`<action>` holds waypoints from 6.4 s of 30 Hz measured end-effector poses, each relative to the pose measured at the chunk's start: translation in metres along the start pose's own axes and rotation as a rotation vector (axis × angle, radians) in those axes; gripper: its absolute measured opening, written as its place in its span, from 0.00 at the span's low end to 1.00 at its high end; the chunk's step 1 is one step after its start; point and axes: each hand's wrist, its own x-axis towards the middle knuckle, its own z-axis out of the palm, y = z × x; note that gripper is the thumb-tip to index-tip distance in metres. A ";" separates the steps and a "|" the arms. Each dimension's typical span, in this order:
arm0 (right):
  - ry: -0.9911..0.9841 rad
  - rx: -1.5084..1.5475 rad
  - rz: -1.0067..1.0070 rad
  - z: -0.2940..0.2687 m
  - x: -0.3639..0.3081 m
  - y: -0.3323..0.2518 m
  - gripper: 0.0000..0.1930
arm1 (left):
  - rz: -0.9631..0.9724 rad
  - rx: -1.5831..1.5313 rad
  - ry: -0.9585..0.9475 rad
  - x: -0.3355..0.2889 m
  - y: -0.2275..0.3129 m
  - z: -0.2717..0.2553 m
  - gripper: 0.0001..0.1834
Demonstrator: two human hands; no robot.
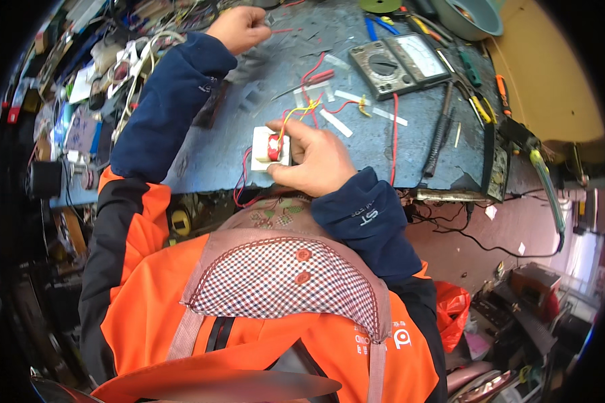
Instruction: The person assembles a small white plastic housing with a red cylindrical component and wires. They insert a metal heat sink into the housing, then use a screwdriver to tighten screws securing the assembly. The person repeatedly adjusts the wires and housing during the process.
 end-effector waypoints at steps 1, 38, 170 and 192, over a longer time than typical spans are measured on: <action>-0.001 0.006 0.007 0.001 -0.001 -0.001 0.34 | -0.105 -0.096 0.038 -0.017 -0.002 -0.003 0.12; -0.121 -0.299 -0.021 -0.003 -0.011 -0.019 0.39 | -0.272 -0.496 0.064 -0.202 0.137 0.029 0.16; -0.013 0.002 -0.024 -0.005 0.001 -0.007 0.34 | -0.056 0.114 -0.294 0.089 -0.044 0.060 0.20; -0.035 0.311 -0.017 0.008 0.005 0.017 0.36 | -0.412 -1.462 0.204 -0.147 0.041 -0.015 0.14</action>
